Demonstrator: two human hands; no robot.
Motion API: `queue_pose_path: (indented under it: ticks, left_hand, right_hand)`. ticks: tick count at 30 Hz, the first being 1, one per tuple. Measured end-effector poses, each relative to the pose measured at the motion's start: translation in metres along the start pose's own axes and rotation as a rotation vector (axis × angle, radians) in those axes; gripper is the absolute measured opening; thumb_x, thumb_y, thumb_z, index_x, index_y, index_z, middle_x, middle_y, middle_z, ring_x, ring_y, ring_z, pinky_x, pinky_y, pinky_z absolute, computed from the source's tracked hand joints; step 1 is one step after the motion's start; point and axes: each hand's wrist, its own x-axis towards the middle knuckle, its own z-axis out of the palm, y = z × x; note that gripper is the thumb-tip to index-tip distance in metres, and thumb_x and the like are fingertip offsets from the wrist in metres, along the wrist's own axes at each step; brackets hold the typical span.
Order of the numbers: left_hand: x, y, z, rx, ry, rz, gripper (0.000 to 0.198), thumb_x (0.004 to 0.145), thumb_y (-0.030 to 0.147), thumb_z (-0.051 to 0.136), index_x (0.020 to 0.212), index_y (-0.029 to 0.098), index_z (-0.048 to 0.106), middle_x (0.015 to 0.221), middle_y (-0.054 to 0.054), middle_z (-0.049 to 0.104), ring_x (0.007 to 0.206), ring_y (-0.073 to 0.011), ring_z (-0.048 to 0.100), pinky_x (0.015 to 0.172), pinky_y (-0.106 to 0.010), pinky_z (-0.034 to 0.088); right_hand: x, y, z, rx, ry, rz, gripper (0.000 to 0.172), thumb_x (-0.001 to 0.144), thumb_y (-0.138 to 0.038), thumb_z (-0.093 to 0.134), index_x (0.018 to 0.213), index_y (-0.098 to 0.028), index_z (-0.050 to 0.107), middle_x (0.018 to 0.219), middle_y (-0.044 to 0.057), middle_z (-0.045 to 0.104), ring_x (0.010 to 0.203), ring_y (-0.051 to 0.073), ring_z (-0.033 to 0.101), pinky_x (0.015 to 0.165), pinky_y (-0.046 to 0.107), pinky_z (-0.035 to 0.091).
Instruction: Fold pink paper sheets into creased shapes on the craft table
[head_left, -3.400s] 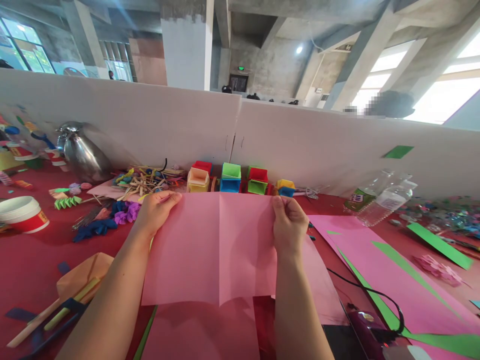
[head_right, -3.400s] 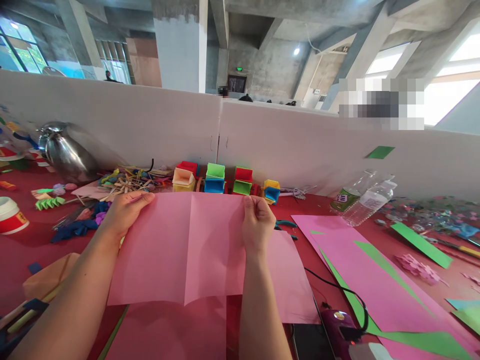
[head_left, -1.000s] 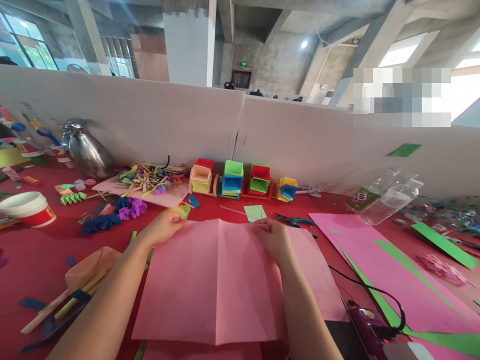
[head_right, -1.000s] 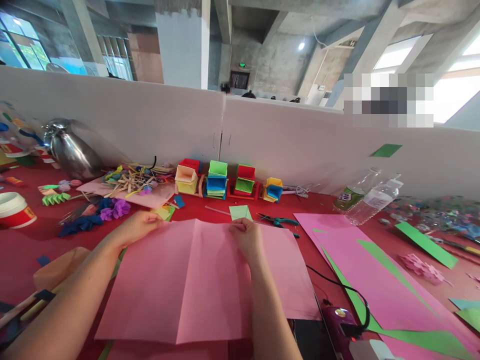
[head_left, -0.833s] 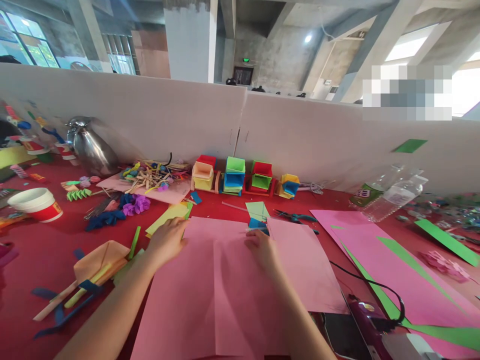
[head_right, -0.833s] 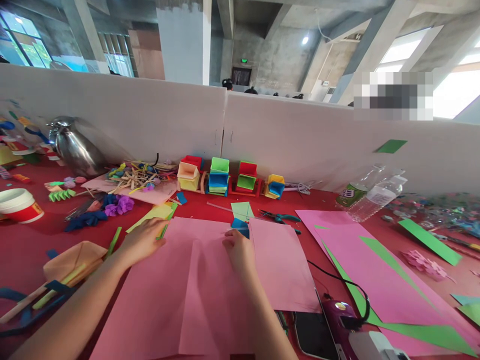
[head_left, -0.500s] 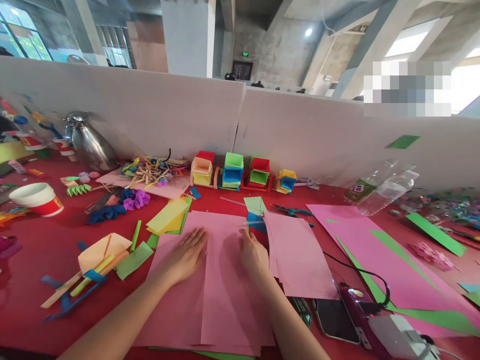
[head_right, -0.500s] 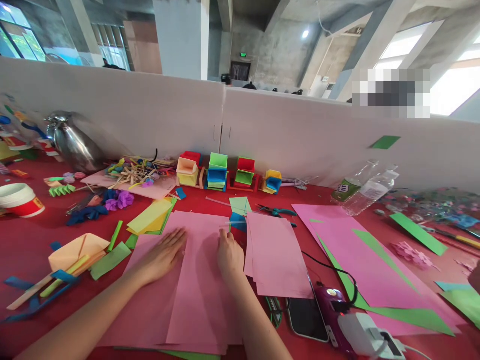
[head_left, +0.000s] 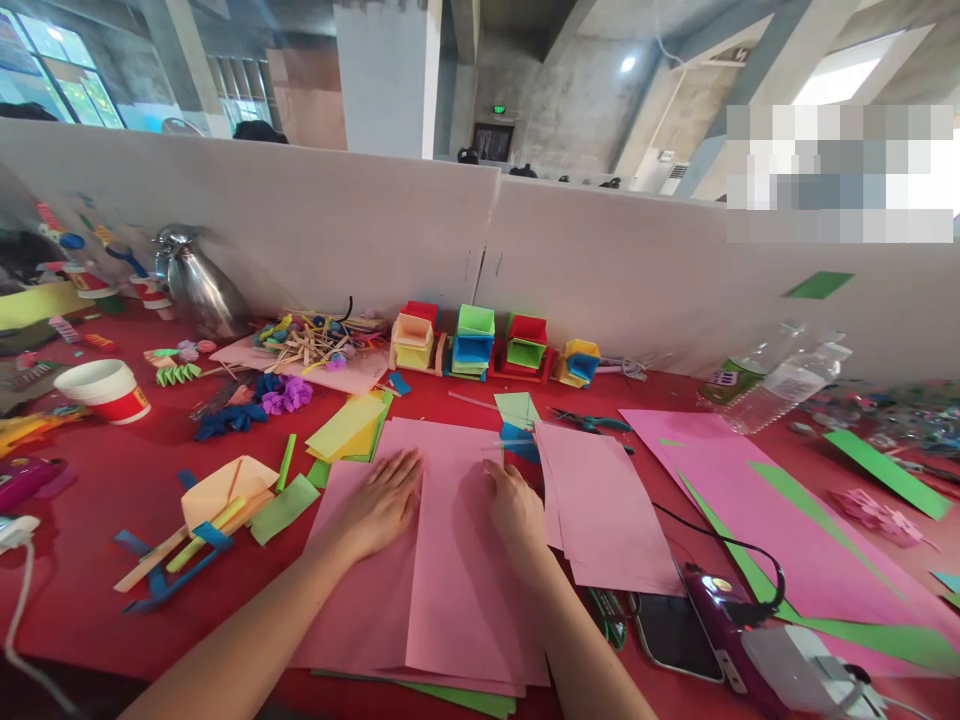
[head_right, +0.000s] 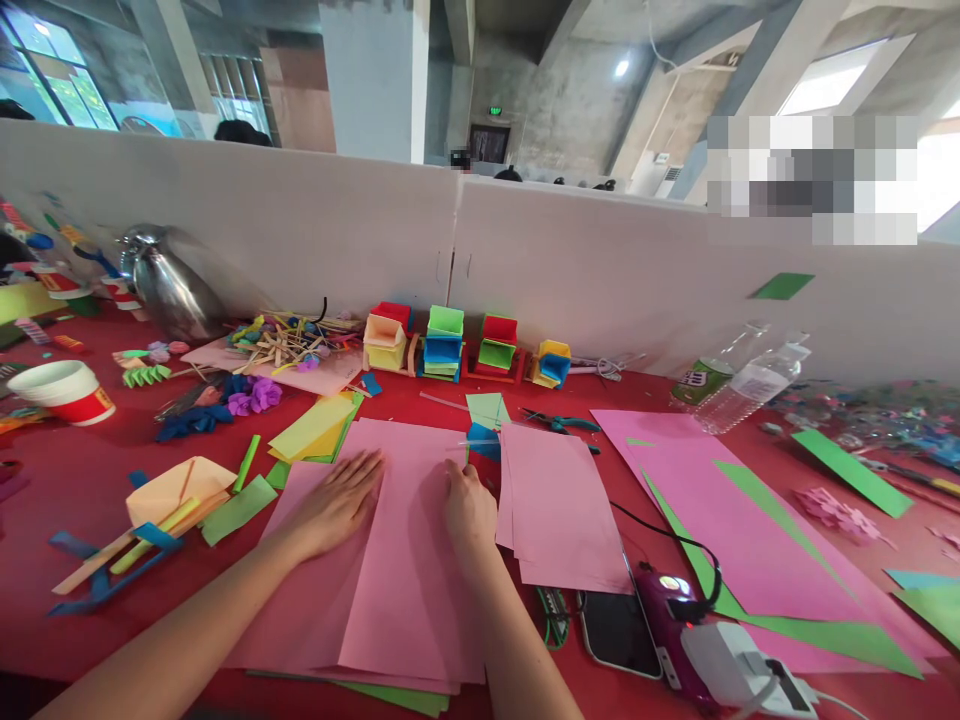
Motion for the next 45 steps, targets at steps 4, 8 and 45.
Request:
queue_pose_path:
  ticks: [4,8,45]
  left_hand:
    - [0.000,-0.001,0.003,0.006,0.008,-0.005,0.047,0.091,0.028,0.022,0.136,0.015,0.028,0.142,-0.006,0.027,0.131,-0.0191,0.018,0.107,-0.039,0.020]
    - [0.000,-0.001,0.004,0.010,0.008,-0.004,0.047,0.091,0.028,0.023,0.136,0.016,0.028,0.142,-0.006,0.027,0.131,-0.0191,0.019,0.107,-0.038,0.020]
    - [-0.004,0.009,-0.009,-0.030,-0.092,-0.169,0.045,0.090,0.028,0.026,0.133,0.022,0.035,0.142,-0.007,0.028,0.131,-0.0228,0.020,0.105,-0.042,0.021]
  right_hand:
    - [0.000,-0.001,-0.001,0.017,-0.014,0.017,0.034,0.089,-0.022,0.029,0.115,-0.028,0.051,0.101,0.005,0.058,0.079,0.016,0.061,0.054,0.024,0.033]
    - [-0.001,-0.001,-0.001,0.028,-0.010,0.021,0.035,0.088,-0.022,0.029,0.114,-0.028,0.052,0.101,0.005,0.058,0.078,0.016,0.061,0.055,0.024,0.033]
    - [-0.035,0.012,0.016,0.662,0.293,0.042,0.036,0.077,-0.023,0.044,0.108,-0.015,0.061,0.087,0.008,0.055,0.075,0.018,0.057,0.071,0.030,0.045]
